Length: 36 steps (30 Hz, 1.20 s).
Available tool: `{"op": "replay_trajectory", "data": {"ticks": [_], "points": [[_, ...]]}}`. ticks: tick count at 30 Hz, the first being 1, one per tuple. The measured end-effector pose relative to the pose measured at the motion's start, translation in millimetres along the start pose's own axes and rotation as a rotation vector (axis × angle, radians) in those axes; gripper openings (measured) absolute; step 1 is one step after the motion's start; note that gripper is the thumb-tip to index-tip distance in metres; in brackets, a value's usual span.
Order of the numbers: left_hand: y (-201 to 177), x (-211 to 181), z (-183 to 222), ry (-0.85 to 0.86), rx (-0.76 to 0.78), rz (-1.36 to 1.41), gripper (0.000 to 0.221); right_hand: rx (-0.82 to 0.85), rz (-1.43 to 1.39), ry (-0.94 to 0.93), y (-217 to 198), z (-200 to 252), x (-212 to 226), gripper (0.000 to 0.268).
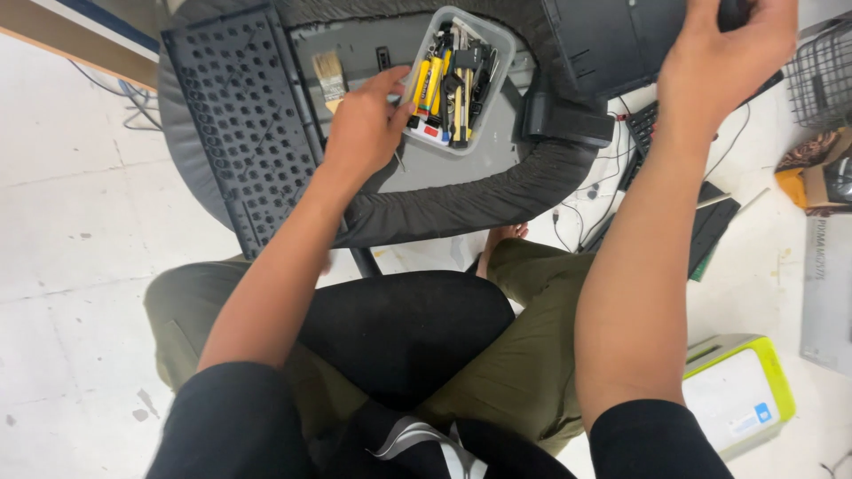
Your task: Removing keys from a computer keyboard using a prying tool for cleaning or maintenance.
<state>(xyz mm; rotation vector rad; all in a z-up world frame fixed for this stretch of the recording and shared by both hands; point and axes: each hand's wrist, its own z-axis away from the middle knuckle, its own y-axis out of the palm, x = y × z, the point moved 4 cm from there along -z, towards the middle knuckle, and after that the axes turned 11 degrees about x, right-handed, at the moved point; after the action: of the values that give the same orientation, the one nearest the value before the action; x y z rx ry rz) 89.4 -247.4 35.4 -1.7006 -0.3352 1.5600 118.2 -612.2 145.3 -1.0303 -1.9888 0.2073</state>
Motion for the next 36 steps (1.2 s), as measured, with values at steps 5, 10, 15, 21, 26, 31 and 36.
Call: {"op": "replay_trajectory", "data": {"ticks": [5,10,15,21,26,31,36], "points": [[-36,0,52,0.05,-0.021,0.108,0.039,0.178,0.18,-0.352,14,3,40,0.014],[-93,37,102,0.011,-0.418,0.255,0.023,0.257,0.052,-0.24,34,6,41,0.013],[-123,87,122,0.008,-0.604,0.279,0.023,0.277,-0.01,-0.281,53,10,32,0.014],[-137,124,139,-0.227,-0.676,0.406,0.027,0.211,0.083,-0.164,76,10,-2,0.015],[-131,150,146,-0.37,-0.643,0.557,0.028,0.141,0.276,0.004,88,15,-50,0.034],[-133,149,145,-0.286,-0.573,0.319,0.029,-0.044,-0.277,0.62,105,23,-133,0.067],[-132,152,144,-0.272,-0.523,0.271,0.033,0.082,-0.142,0.658,112,20,-120,0.08]]}}
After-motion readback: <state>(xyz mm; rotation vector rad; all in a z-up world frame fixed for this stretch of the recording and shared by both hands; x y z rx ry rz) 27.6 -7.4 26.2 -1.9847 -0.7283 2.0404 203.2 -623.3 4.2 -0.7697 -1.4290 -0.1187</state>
